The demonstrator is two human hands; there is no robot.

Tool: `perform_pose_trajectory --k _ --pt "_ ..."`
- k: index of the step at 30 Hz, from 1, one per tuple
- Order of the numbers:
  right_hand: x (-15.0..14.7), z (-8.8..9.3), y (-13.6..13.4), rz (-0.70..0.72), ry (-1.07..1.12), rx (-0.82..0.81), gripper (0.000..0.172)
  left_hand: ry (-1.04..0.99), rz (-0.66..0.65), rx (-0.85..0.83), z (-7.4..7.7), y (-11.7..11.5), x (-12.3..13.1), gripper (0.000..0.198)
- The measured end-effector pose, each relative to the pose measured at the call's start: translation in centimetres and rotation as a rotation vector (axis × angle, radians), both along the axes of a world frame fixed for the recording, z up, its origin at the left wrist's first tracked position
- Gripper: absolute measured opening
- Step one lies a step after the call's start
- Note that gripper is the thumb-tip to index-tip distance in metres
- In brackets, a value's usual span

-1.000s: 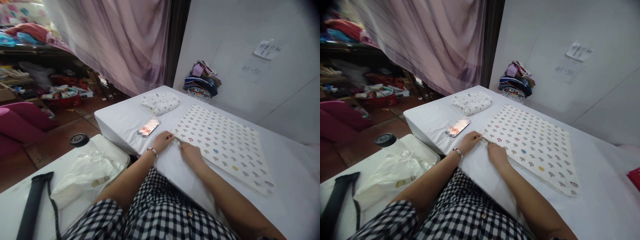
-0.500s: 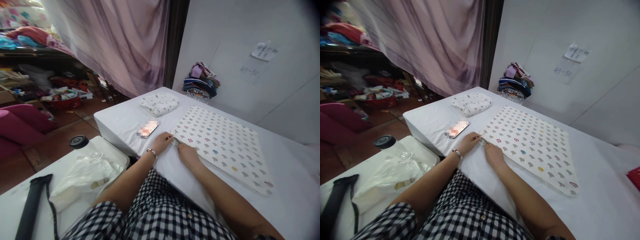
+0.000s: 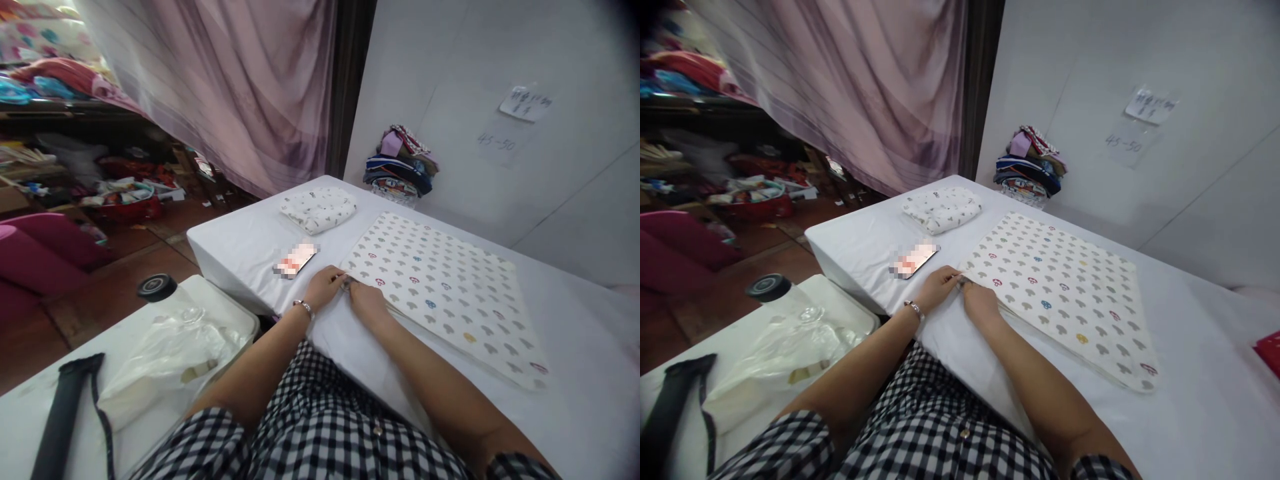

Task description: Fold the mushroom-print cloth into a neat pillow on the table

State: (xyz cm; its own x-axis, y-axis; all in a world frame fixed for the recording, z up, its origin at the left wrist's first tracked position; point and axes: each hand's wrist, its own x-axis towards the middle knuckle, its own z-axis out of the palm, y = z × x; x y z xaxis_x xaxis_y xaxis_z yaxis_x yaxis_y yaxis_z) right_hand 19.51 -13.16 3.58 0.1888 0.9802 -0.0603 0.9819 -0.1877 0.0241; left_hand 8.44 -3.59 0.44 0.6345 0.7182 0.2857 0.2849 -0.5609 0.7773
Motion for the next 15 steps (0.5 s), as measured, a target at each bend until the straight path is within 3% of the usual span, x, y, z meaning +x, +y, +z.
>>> perform_pose_trajectory --k 15 --pt "-0.78 -0.48 0.61 -0.078 0.317 0.116 0.027 0.014 -0.027 -0.003 0.75 -0.12 0.02 0.027"
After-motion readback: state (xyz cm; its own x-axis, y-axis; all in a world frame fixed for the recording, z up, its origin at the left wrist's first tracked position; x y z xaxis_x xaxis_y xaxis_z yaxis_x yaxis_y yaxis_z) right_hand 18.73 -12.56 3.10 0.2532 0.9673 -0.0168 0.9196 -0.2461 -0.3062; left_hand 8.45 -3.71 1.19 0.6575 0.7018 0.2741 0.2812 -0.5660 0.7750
